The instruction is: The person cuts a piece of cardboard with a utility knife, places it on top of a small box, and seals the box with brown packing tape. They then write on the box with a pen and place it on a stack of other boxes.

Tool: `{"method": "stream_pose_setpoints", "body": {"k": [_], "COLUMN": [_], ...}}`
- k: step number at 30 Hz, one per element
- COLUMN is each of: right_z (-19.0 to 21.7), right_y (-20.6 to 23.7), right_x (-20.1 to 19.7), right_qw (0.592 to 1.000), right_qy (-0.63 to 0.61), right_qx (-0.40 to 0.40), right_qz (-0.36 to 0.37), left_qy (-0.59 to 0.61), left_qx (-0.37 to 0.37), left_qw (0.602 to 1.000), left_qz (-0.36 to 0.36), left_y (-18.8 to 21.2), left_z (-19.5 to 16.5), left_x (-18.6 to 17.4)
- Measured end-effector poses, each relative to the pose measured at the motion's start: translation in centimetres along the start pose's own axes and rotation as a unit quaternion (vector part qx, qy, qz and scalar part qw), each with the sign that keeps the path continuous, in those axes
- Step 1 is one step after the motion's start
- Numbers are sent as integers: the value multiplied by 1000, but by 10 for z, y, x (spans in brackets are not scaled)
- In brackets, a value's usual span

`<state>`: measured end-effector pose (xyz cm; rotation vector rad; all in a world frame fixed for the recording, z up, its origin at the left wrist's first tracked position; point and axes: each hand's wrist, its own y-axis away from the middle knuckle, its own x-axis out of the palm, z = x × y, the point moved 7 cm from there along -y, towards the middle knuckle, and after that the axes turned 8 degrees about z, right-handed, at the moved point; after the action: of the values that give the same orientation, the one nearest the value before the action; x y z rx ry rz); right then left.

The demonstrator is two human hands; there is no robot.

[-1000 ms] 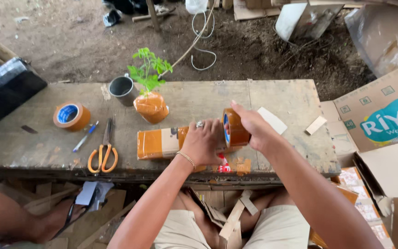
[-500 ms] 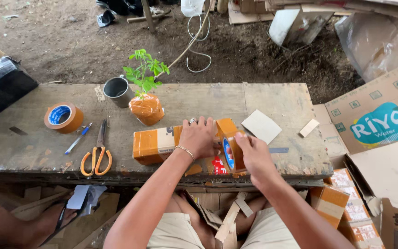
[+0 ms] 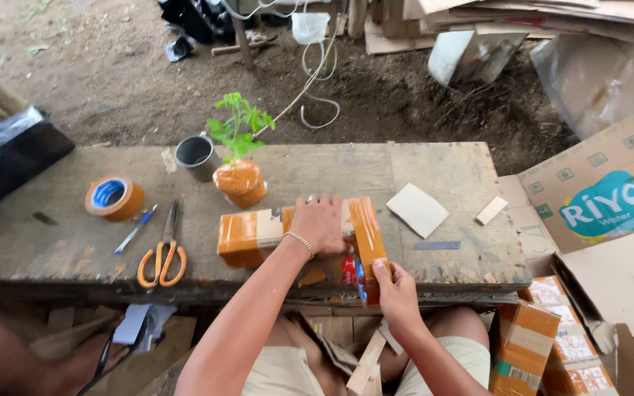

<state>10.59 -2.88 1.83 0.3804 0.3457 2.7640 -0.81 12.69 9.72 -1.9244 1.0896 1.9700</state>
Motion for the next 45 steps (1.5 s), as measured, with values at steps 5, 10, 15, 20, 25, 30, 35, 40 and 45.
{"method": "stream_pose_setpoints", "body": {"k": [5, 10, 15, 20, 25, 30, 35, 40, 45], "right_z": [40, 62, 67, 67, 53, 50, 61, 38, -11], "right_y": [11, -3, -17, -28, -31, -37, -19, 16, 28], "right_x": [-9, 6, 12, 18, 18, 16, 17, 10, 0], "right_qw": [998, 995, 993, 997, 997, 998, 997, 1000, 999], "right_qy": [7, 18, 13, -3, -32, -36, -2, 2, -23], "right_qx": [55, 80, 107, 46, 8, -41, -61, 18, 23], "right_qz": [30, 63, 47, 58, 66, 29, 41, 4, -18], "left_qy": [145, 283, 367, 247, 11, -6, -43, -60, -66], "left_qx": [188, 253, 277, 269, 113, 130, 90, 63, 39], "left_qw": [971, 905, 855, 918, 968, 959, 953, 967, 983], "left_qz": [44, 189, 241, 152, -222, -251, -285, -238, -165], "left_y": [-31, -53, -55, -36, 39, 72, 62, 55, 52], "left_z": [-3, -1, -5, -4, 1, -19, -18, -14, -14], "left_x": [14, 51, 43, 16, 1, 17, 15, 16, 18]}}
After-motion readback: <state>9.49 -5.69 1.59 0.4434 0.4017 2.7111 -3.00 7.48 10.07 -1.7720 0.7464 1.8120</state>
